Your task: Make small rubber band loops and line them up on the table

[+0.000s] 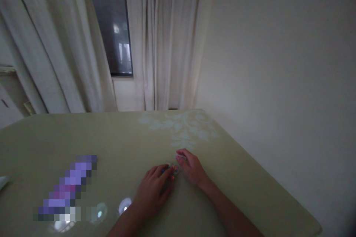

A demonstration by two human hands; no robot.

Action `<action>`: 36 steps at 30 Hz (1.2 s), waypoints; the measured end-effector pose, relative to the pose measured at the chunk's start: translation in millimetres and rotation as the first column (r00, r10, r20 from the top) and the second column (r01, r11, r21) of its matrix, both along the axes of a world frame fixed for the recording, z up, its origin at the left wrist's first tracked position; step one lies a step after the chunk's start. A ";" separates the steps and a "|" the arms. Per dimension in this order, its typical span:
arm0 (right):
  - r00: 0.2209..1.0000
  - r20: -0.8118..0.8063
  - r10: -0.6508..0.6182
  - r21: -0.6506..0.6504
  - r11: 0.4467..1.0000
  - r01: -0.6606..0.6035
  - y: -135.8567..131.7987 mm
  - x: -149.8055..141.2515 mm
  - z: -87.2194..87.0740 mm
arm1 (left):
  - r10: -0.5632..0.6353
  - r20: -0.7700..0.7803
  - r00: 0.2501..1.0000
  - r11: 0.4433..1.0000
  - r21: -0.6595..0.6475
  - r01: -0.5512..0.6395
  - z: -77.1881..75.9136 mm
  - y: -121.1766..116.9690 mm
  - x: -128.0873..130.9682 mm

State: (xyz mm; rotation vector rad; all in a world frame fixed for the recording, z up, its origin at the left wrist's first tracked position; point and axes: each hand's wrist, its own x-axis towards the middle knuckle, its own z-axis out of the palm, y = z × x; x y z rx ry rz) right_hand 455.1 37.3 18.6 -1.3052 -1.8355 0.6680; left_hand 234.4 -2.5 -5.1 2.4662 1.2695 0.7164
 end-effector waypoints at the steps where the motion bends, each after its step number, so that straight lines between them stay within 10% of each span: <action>1: 1.000 0.016 -0.010 0.002 1.000 0.010 -0.8 -1.6 -3.9 | 0.027 0.027 0.999 0.999 0.023 -0.028 -3.1 -0.1 -4.5; 10: 0.936 0.312 -0.165 0.089 0.986 0.144 -3.9 8.7 -14.9 | 0.354 0.090 0.931 0.934 0.016 -0.356 -15.2 8.3 -28.5; 18: 0.895 0.396 -0.204 0.082 0.979 0.187 -2.5 11.1 -17.1 | 0.327 0.226 0.918 0.926 0.120 -0.359 -3.7 3.7 -26.7; 31: 0.981 -0.195 0.000 0.009 1.000 0.002 -34.5 -26.6 0.7 | 0.278 0.283 0.918 0.932 0.151 -0.329 -12.1 -11.0 -8.6; 36: 0.977 -0.213 -0.010 -0.044 0.999 0.001 -29.4 -28.5 -9.3 | 0.319 0.391 0.863 0.947 -0.114 -0.299 -18.7 1.5 -13.6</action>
